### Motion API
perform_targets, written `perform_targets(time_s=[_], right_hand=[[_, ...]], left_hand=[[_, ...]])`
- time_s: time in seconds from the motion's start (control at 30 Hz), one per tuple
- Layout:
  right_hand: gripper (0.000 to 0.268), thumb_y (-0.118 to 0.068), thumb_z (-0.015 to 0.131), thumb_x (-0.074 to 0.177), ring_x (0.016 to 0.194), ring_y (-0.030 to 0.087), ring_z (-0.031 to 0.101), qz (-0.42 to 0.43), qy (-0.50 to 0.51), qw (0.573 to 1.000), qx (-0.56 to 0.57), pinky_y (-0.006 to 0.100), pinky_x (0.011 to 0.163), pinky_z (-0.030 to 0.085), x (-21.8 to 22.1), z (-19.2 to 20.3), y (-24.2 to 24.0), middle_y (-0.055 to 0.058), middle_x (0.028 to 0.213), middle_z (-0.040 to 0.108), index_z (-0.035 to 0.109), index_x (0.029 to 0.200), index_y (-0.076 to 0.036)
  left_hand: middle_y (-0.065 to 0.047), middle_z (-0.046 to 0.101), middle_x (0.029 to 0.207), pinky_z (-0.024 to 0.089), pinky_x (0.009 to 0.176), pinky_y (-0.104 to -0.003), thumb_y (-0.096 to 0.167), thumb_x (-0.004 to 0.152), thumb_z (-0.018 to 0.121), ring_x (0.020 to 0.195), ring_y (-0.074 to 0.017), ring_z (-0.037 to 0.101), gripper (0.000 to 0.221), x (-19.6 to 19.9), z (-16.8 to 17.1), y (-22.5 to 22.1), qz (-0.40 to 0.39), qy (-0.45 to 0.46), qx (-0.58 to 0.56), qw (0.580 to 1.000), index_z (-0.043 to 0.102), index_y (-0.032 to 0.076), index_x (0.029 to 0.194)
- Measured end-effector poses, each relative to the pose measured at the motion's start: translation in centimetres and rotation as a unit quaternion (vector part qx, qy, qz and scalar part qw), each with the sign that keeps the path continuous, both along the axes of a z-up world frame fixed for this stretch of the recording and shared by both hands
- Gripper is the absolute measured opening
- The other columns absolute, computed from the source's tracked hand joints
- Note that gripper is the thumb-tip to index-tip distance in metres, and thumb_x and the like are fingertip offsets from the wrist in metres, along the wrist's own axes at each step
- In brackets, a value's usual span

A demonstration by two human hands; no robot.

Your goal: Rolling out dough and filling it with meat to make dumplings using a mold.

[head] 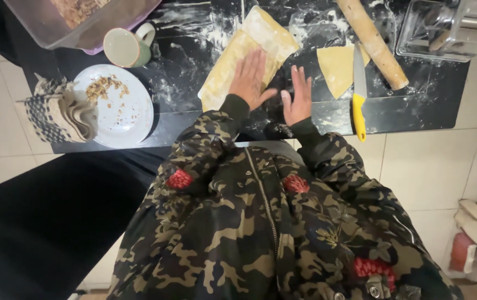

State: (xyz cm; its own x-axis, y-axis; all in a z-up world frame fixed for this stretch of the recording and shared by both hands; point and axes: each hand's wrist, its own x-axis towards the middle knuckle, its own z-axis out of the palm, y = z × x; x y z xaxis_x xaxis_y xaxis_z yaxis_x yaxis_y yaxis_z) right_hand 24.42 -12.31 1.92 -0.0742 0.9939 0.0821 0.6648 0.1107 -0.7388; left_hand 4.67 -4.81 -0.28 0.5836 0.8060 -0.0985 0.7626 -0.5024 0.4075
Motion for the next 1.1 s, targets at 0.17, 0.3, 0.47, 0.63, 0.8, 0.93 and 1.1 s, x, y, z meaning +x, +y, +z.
perform_targets(time_s=[0.17,0.3,0.47,0.63,0.8,0.93,1.1], right_hand=[[0.058,-0.02,0.052,0.11,0.159,0.041,0.029,-0.031,0.006,0.999,-0.009,0.057,0.131,0.018,0.3,0.9,0.0,0.018,0.167,0.038,0.033,0.161,0.001],[0.06,-0.021,0.053,0.109,0.158,0.042,0.03,-0.037,0.013,0.999,-0.006,0.058,0.13,0.018,0.8,0.0,0.3,0.019,0.166,0.039,0.032,0.161,0.001],[0.062,-0.024,0.054,0.109,0.158,0.042,0.03,-0.046,0.004,0.999,-0.01,0.06,0.129,0.018,1.5,-1.6,0.1,0.019,0.166,0.039,0.032,0.161,0.001],[0.063,-0.024,0.055,0.108,0.158,0.042,0.031,-0.042,0.017,0.999,-0.019,0.06,0.129,0.019,1.2,-1.6,0.5,0.019,0.166,0.039,0.032,0.161,0.001],[0.063,-0.023,0.056,0.107,0.157,0.042,0.031,-0.035,0.02,0.999,-0.011,0.06,0.129,0.019,1.4,-1.7,1.0,0.019,0.165,0.039,0.032,0.16,0.001],[0.062,-0.022,0.056,0.108,0.157,0.043,0.031,-0.04,0.015,0.999,-0.012,0.06,0.129,0.02,1.6,-2.0,0.9,0.019,0.166,0.04,0.032,0.161,0.001],[0.062,-0.022,0.056,0.108,0.158,0.042,0.031,-0.046,0.018,0.999,-0.015,0.06,0.129,0.02,1.6,-2.1,0.7,0.018,0.166,0.04,0.033,0.161,0.0]], left_hand=[[-0.022,0.009,0.173,0.013,0.128,-0.057,0.075,0.096,0.06,0.161,-0.0376,0.006,0.116,0.5,-0.3,2.4,0.094,-0.062,0.002,0.994,0.008,-0.004,0.164],[-0.025,0.008,0.17,0.014,0.126,-0.057,0.077,0.092,0.06,0.159,-0.0403,0.005,0.122,2.5,-2.0,1.9,0.088,-0.051,0.031,0.994,0.007,-0.007,0.161],[-0.023,0.007,0.171,0.01,0.127,-0.056,0.08,0.089,0.059,0.159,-0.039,0.005,0.124,4.2,-1.0,1.7,0.148,0.008,0.021,0.989,0.008,-0.006,0.162],[-0.022,0.007,0.172,0.004,0.128,-0.055,0.079,0.086,0.059,0.161,-0.0368,0.005,0.125,5.0,0.0,2.2,0.155,0.075,-0.042,0.984,0.008,-0.006,0.161],[-0.021,0.008,0.171,0.006,0.128,-0.055,0.07,0.086,0.063,0.16,-0.0362,0.006,0.12,5.5,-1.1,2.3,0.149,0.097,-0.017,0.984,0.008,-0.005,0.162],[-0.024,0.008,0.171,0.013,0.128,-0.053,0.055,0.093,0.065,0.16,-0.0392,0.007,0.109,6.0,-3.4,1.7,0.138,0.04,0.0,0.99,0.008,-0.007,0.162],[-0.024,0.009,0.171,0.015,0.129,-0.052,0.048,0.1,0.061,0.16,-0.0403,0.008,0.098,6.0,-2.9,1.7,0.126,0.015,0.033,0.991,0.009,-0.007,0.163]])
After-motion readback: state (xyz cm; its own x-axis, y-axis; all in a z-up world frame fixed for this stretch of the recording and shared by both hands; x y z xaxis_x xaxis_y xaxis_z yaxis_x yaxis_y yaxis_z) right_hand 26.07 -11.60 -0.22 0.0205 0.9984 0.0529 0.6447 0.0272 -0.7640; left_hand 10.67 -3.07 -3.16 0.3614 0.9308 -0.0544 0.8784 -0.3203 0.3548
